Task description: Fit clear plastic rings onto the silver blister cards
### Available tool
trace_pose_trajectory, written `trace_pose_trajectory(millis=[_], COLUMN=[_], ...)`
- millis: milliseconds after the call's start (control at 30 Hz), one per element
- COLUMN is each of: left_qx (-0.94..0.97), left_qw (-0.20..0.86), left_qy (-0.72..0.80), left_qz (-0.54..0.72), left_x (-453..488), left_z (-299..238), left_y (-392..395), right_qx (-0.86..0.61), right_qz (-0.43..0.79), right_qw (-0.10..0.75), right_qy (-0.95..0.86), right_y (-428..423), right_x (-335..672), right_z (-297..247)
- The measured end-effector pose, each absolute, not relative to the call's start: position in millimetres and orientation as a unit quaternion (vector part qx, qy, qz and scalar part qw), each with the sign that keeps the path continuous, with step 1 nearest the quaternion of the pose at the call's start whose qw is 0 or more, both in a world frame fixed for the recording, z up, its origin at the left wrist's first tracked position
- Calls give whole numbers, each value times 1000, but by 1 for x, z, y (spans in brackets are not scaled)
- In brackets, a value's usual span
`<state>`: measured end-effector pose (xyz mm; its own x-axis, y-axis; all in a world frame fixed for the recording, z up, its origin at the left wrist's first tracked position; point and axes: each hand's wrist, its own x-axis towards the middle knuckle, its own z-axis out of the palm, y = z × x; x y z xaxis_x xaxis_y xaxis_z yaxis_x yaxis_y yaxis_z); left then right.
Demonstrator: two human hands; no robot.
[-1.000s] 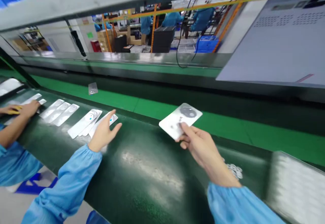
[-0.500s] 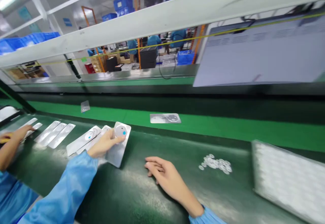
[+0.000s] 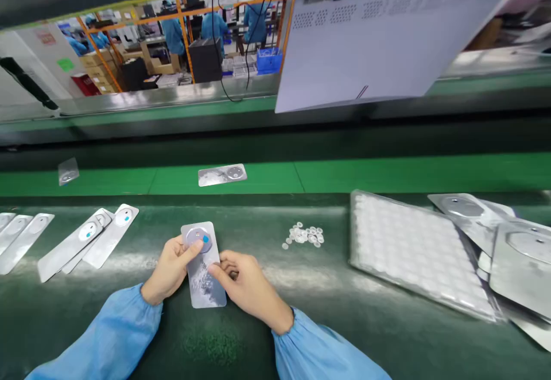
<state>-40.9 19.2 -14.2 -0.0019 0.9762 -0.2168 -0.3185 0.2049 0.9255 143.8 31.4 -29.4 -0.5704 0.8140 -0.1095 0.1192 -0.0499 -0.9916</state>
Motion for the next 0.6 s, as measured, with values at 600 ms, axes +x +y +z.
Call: trace_pose_trajectory(millis=[600], left_qx=[327], left_qw=[635], left_qy=[502], left_qz=[487], left_x=[-26], left_z=[-9], left_y=[8], right_qx=[-402], right_qz=[329], right_qw=[482], right_qy=[-706], right_y=[19], right_x=[153], right_z=[-13])
